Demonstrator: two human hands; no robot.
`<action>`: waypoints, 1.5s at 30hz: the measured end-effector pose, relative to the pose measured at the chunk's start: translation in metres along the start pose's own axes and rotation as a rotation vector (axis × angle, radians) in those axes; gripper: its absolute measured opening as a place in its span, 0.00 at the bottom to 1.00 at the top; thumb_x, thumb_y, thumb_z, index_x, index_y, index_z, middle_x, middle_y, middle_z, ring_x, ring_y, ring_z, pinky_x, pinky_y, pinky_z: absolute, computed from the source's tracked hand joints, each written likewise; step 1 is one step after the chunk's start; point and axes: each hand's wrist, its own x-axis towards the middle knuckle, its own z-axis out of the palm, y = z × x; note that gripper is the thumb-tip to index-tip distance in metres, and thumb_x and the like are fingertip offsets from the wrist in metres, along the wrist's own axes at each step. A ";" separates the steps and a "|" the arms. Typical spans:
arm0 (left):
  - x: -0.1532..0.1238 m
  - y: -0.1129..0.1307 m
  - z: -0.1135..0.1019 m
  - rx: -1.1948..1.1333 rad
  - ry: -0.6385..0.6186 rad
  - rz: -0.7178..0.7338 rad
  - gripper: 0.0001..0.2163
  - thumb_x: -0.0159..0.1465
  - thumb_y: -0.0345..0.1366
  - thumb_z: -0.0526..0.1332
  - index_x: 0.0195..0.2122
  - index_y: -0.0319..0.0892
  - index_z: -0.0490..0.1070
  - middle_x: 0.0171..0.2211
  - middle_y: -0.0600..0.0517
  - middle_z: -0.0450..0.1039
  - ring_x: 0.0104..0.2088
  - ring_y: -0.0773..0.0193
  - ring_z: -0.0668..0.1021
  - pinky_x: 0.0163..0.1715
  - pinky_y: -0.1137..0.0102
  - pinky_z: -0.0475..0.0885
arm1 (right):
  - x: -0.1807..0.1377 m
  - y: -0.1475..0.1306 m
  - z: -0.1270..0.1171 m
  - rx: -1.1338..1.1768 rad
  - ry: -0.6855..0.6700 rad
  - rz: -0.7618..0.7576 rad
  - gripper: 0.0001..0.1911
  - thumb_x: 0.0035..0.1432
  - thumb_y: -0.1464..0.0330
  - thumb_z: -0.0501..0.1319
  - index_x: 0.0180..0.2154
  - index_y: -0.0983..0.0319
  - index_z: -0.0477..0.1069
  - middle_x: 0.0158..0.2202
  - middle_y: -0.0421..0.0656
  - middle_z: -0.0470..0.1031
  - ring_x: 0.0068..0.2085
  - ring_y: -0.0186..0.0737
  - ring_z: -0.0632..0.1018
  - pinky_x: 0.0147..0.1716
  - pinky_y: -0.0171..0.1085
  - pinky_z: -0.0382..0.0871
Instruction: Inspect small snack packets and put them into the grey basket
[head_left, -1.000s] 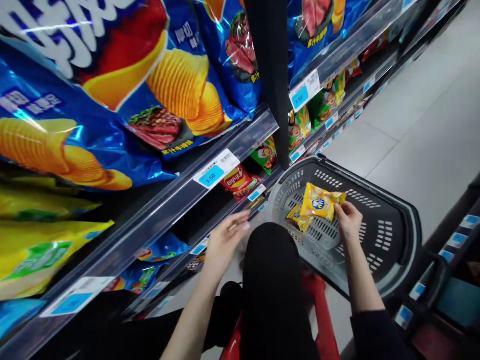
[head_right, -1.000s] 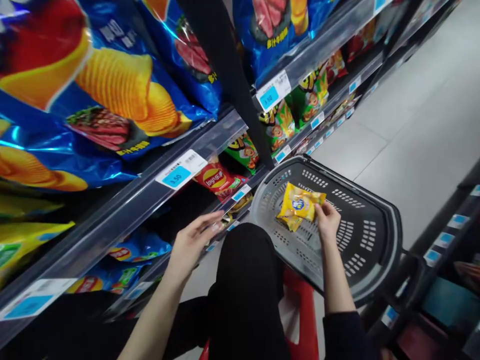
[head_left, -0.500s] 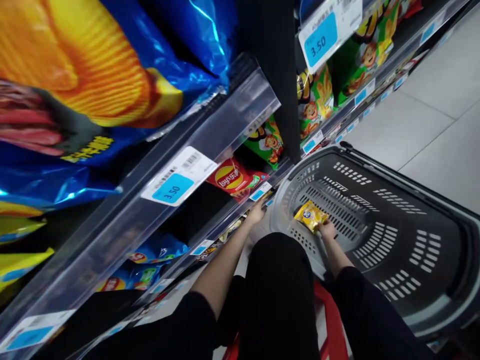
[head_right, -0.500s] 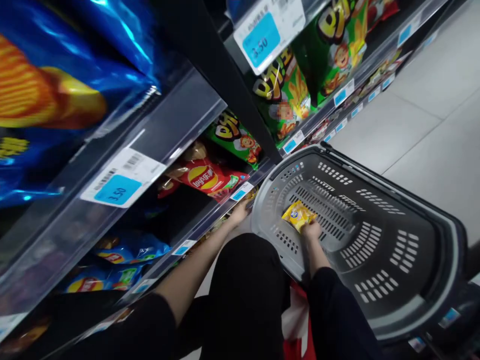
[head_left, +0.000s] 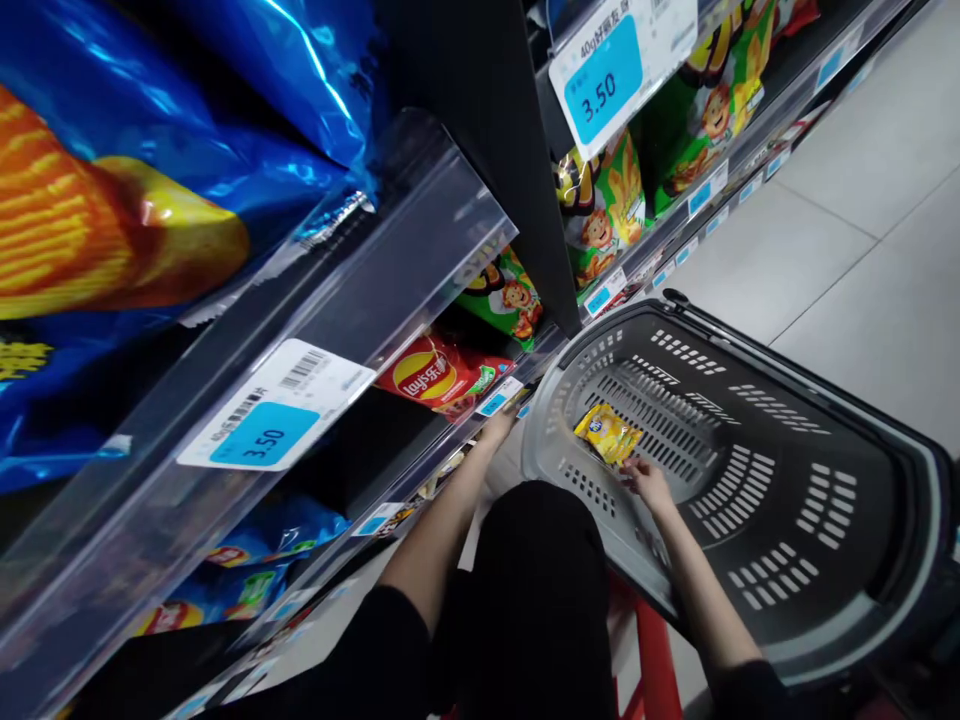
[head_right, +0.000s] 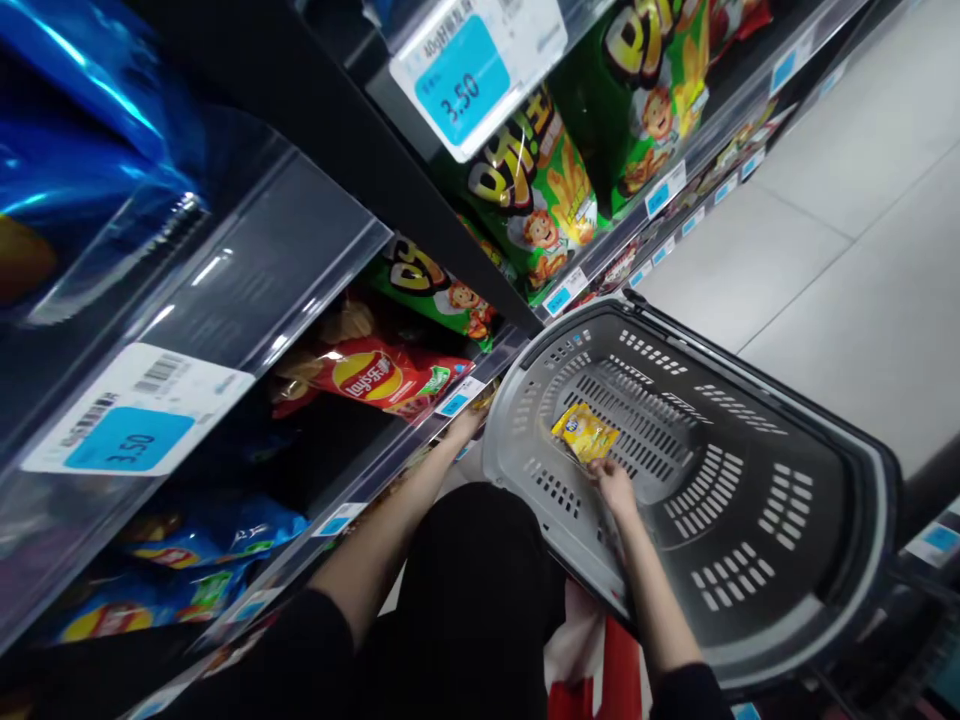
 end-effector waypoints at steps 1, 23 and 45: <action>-0.011 -0.004 -0.004 -0.019 0.050 -0.023 0.14 0.64 0.39 0.59 0.49 0.38 0.69 0.50 0.47 0.70 0.48 0.54 0.74 0.47 0.55 0.71 | -0.010 0.000 -0.004 0.012 -0.005 -0.004 0.14 0.59 0.60 0.61 0.35 0.67 0.72 0.30 0.41 0.76 0.27 0.34 0.76 0.30 0.37 0.72; -0.416 -0.028 -0.144 -1.173 0.364 -0.050 0.20 0.49 0.28 0.69 0.43 0.48 0.72 0.45 0.52 0.74 0.44 0.55 0.78 0.40 0.62 0.79 | -0.350 -0.150 0.084 -0.234 -0.622 -0.705 0.22 0.58 0.65 0.58 0.55 0.58 0.64 0.49 0.49 0.71 0.48 0.49 0.74 0.47 0.47 0.69; -0.420 -0.144 -0.149 -1.016 0.107 0.090 0.16 0.46 0.32 0.69 0.32 0.39 0.64 0.29 0.56 0.67 0.23 0.64 0.78 0.12 0.71 0.76 | -0.350 -0.083 0.147 -0.382 -0.948 -0.563 0.15 0.43 0.66 0.67 0.27 0.59 0.60 0.28 0.35 0.64 0.28 0.34 0.68 0.26 0.32 0.65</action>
